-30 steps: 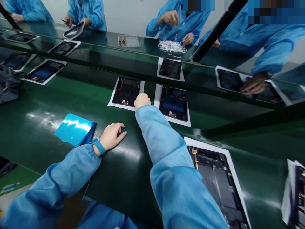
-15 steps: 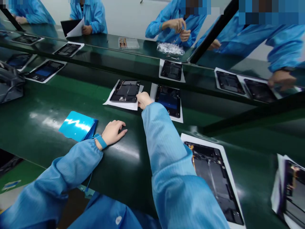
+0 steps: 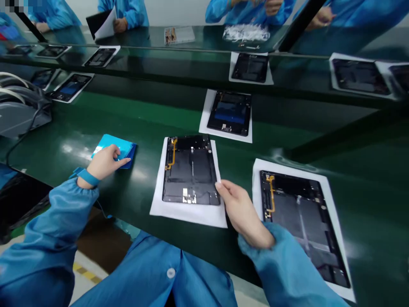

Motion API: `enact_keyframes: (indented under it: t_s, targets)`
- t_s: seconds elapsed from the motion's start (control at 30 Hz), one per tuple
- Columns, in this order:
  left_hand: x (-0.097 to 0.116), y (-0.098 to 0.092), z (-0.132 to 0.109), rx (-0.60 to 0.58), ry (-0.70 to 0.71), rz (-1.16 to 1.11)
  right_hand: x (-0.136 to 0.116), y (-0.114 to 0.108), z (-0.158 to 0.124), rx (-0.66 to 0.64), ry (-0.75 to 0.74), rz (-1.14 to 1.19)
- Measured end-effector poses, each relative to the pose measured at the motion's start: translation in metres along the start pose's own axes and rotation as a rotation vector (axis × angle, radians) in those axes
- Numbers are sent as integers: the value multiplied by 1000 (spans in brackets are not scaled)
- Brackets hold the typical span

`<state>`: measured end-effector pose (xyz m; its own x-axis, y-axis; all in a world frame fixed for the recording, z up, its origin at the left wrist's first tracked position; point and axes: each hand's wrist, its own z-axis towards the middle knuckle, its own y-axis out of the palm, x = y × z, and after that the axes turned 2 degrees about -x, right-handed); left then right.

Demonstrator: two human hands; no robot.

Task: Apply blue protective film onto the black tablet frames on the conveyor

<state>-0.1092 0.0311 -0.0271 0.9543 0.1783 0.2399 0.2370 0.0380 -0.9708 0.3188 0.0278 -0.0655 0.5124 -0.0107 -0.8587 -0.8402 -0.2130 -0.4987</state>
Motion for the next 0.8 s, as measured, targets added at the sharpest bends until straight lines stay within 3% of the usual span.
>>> enact_keyframes:
  t_s: [0.13, 0.27, 0.37, 0.43, 0.53, 0.57, 0.63, 0.7, 0.8]
  targets:
    - [-14, -4, 11, -144, -42, -218, 19, -5, -34, -101, 88, 63]
    - [-16, -16, 16, -274, -81, -390, 25, -9, -45, -77, 87, -87]
    - [-18, -24, 18, -340, -68, -432, 25, -10, -51, 11, 63, -234]
    - [-14, -34, 15, -332, -57, -407, 21, -8, -55, 148, -10, -358]
    - [9, -53, -6, -113, -30, -209, -1, 2, -61, 244, -155, -342]
    - [22, -58, -17, 9, -4, -126, -13, 9, -63, 198, -189, -250]
    - [53, -63, -41, 119, 99, -77, -41, 27, -64, 32, -237, -3]
    - [84, -59, -64, 84, 272, -154, -70, 51, -61, -136, -294, 203]
    - [115, -42, -82, -204, 442, -405, -97, 80, -52, -219, -335, 288]
